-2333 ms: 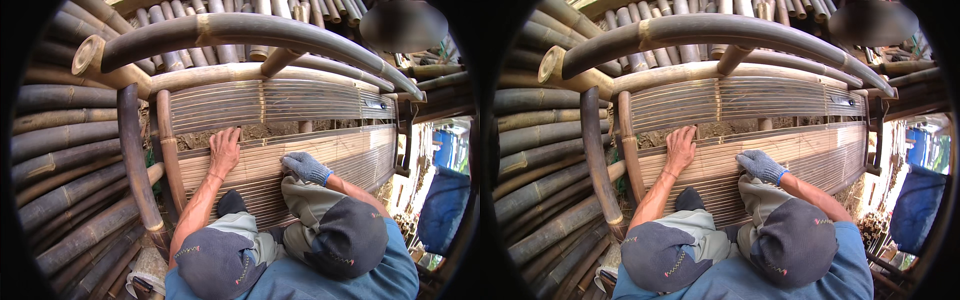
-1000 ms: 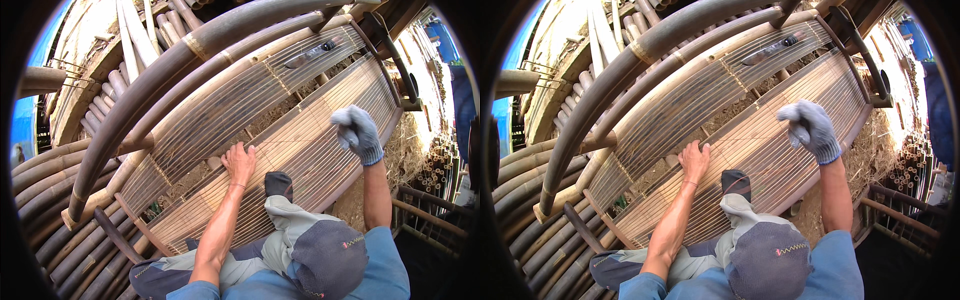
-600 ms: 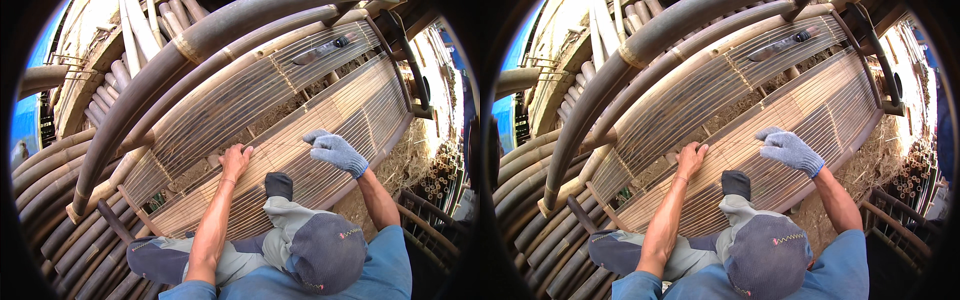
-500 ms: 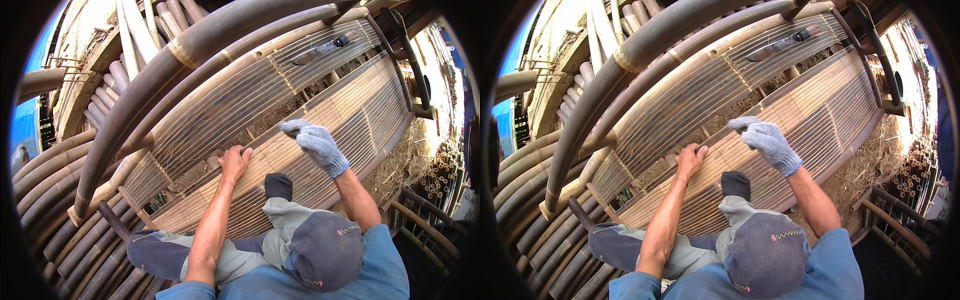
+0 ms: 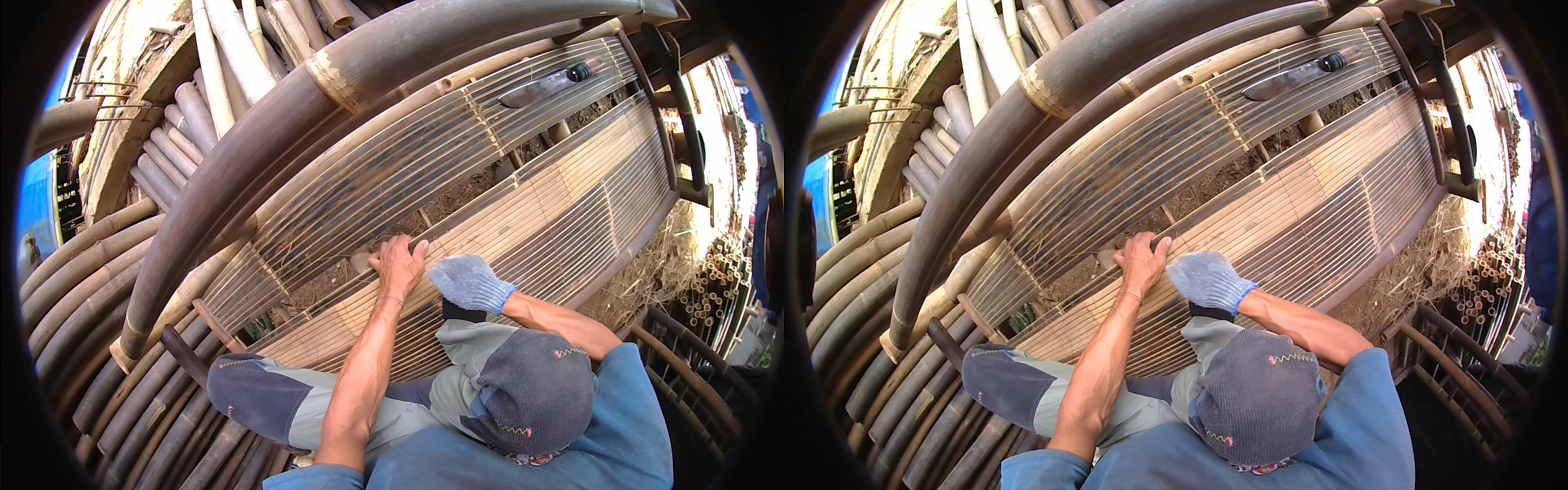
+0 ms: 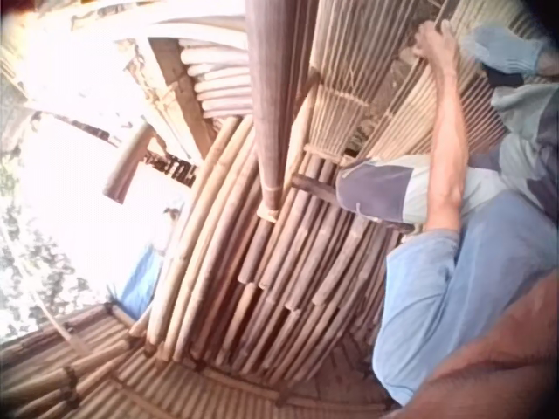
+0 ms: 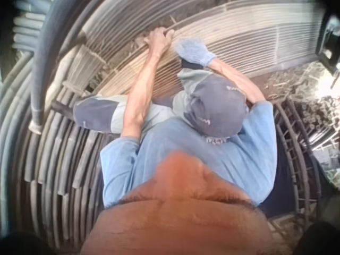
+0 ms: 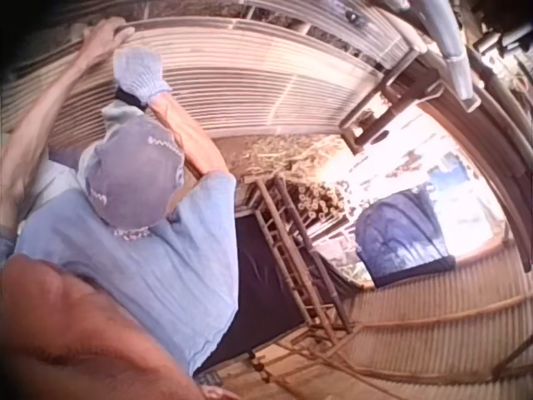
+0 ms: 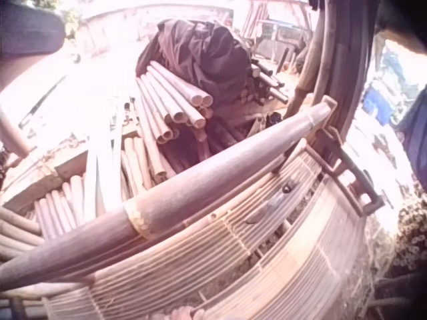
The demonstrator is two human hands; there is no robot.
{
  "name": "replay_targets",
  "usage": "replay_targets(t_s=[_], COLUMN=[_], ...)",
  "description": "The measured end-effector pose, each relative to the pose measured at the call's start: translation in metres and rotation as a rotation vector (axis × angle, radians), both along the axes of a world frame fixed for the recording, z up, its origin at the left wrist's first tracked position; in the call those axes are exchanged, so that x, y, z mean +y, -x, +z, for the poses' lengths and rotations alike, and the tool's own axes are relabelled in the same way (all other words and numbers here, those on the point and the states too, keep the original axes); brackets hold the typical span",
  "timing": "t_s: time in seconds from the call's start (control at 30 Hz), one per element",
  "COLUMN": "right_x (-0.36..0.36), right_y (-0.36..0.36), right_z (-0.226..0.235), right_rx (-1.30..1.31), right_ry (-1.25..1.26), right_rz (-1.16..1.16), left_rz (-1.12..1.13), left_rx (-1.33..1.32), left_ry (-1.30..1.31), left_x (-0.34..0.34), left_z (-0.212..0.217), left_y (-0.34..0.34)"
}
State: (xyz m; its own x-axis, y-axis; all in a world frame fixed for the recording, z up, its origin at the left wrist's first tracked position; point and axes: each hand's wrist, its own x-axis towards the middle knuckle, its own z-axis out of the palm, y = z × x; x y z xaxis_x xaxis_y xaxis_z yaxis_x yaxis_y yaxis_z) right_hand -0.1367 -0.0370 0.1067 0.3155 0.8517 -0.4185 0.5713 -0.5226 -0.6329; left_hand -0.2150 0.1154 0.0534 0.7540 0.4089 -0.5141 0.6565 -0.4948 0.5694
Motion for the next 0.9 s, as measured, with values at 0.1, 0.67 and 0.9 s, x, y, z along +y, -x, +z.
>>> replay_targets(t_s=[0.1, 0.67, 0.9], right_x=[0.009, -0.080, -0.118], right_y=[0.014, -0.042, -0.116], right_z=[-0.008, 0.107, 0.173], right_rx=[-0.037, 0.269, 0.229], right_ry=[-0.053, -0.229, -0.416], right_rz=[0.005, -0.875, -1.177], left_rz=[0.000, -0.533, 0.059], left_rx=[0.029, -0.634, -0.570], left_ry=[0.037, -0.035, -0.189], left_x=[0.001, -0.059, -0.015], left_z=[-0.002, 0.054, 0.050], left_y=[0.000, -0.029, -0.021])
